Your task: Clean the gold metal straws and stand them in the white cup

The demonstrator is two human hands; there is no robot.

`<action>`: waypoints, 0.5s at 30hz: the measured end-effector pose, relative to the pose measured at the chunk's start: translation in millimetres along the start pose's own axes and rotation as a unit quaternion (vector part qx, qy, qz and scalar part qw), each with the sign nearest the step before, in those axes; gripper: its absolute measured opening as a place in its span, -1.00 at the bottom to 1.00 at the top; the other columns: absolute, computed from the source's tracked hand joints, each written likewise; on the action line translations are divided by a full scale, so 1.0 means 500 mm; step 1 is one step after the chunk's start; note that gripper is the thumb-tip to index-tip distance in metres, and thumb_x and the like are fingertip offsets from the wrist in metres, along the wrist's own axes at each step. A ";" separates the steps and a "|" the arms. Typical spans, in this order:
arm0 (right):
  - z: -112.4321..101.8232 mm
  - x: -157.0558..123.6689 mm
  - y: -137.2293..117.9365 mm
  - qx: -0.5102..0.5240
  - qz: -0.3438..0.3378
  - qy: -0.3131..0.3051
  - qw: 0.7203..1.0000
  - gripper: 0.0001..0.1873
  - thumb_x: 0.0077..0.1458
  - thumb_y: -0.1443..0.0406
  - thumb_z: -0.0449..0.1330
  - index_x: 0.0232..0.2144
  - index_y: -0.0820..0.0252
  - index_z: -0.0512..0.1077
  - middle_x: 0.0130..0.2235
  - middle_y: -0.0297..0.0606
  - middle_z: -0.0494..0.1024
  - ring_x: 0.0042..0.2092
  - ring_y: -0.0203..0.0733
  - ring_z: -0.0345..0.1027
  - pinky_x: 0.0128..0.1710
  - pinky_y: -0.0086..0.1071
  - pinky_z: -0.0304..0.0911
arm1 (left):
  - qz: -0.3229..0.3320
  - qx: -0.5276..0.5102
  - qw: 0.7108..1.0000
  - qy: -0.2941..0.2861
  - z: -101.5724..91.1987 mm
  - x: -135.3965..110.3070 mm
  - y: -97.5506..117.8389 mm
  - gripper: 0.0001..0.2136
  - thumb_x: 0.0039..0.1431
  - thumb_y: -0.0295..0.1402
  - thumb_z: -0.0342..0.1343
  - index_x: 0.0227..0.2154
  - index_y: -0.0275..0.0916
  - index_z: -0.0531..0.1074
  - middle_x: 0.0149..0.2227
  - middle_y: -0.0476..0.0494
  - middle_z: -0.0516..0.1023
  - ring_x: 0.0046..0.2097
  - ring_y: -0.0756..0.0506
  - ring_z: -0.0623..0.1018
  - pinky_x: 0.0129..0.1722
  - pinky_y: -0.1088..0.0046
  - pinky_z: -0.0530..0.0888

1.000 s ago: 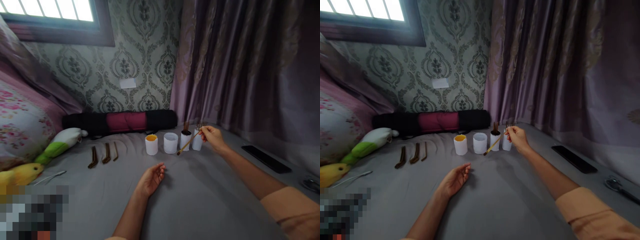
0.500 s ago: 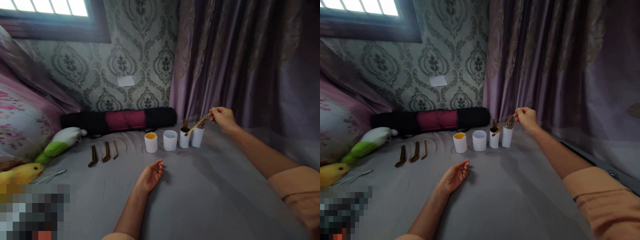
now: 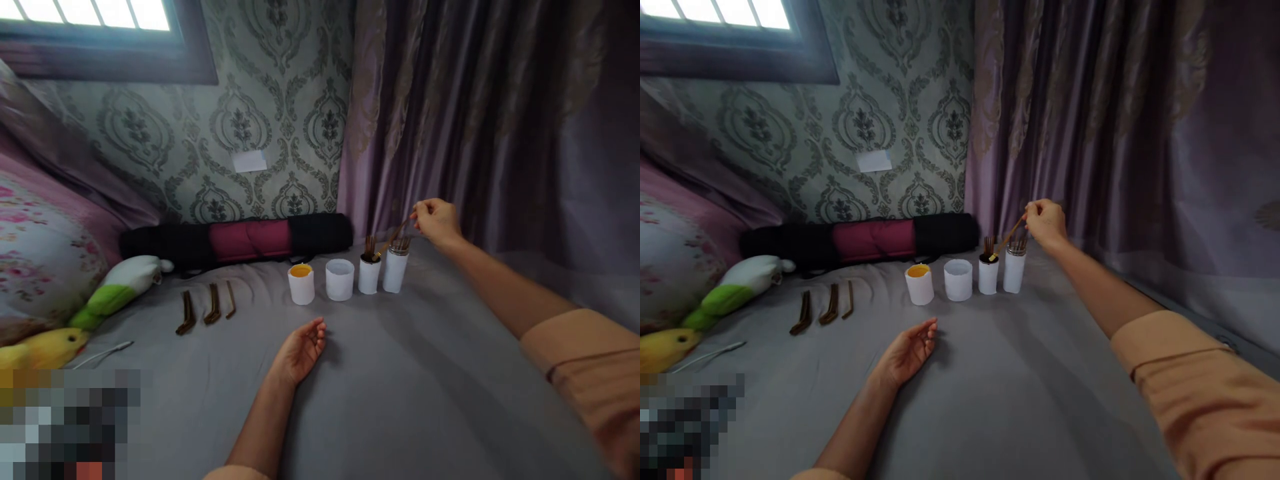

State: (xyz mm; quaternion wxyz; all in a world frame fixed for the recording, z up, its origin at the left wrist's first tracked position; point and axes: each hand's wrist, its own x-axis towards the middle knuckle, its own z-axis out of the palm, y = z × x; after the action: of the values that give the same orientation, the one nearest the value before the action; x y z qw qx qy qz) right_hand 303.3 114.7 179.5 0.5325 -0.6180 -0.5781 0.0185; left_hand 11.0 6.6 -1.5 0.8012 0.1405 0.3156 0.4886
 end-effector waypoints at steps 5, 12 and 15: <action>0.017 0.000 -0.011 -0.067 -0.046 0.039 0.996 -0.74 0.05 0.25 -0.02 -0.40 0.27 0.41 -0.47 -0.23 0.50 -0.51 -0.30 0.32 -0.46 -0.42 0.21 | 0.003 0.001 1.000 -0.007 -0.003 0.002 -0.001 -0.88 0.04 -0.55 -0.01 -0.32 -0.41 0.32 -0.46 -0.09 0.42 -0.51 0.11 0.40 -0.56 0.65 0.35; 0.036 -0.010 -0.017 -0.085 -0.075 -0.003 0.994 -0.76 0.04 0.28 -0.03 -0.41 0.26 0.40 -0.44 -0.20 0.51 -0.41 -0.24 0.36 -0.38 -0.39 0.23 | 0.002 -0.004 1.000 -0.011 -0.005 0.003 -0.002 -0.89 0.04 -0.55 -0.01 -0.33 -0.40 0.33 -0.46 -0.10 0.42 -0.51 0.11 0.40 -0.56 0.65 0.36; 0.047 -0.009 -0.008 -0.085 -0.076 -0.021 0.993 -0.77 0.04 0.28 -0.04 -0.42 0.25 0.40 -0.44 -0.22 0.51 -0.42 -0.25 0.36 -0.37 -0.38 0.23 | 0.003 -0.004 1.000 -0.013 -0.007 0.004 -0.002 -0.89 0.05 -0.54 -0.02 -0.33 -0.41 0.33 -0.46 -0.11 0.42 -0.51 0.10 0.40 -0.56 0.65 0.36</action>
State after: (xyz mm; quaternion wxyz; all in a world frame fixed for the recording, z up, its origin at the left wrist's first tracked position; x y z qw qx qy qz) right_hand 283.8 125.3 169.3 0.4657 -0.6150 -0.6337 -0.0581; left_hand 10.1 7.6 -5.2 0.8040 0.1450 0.3031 0.4906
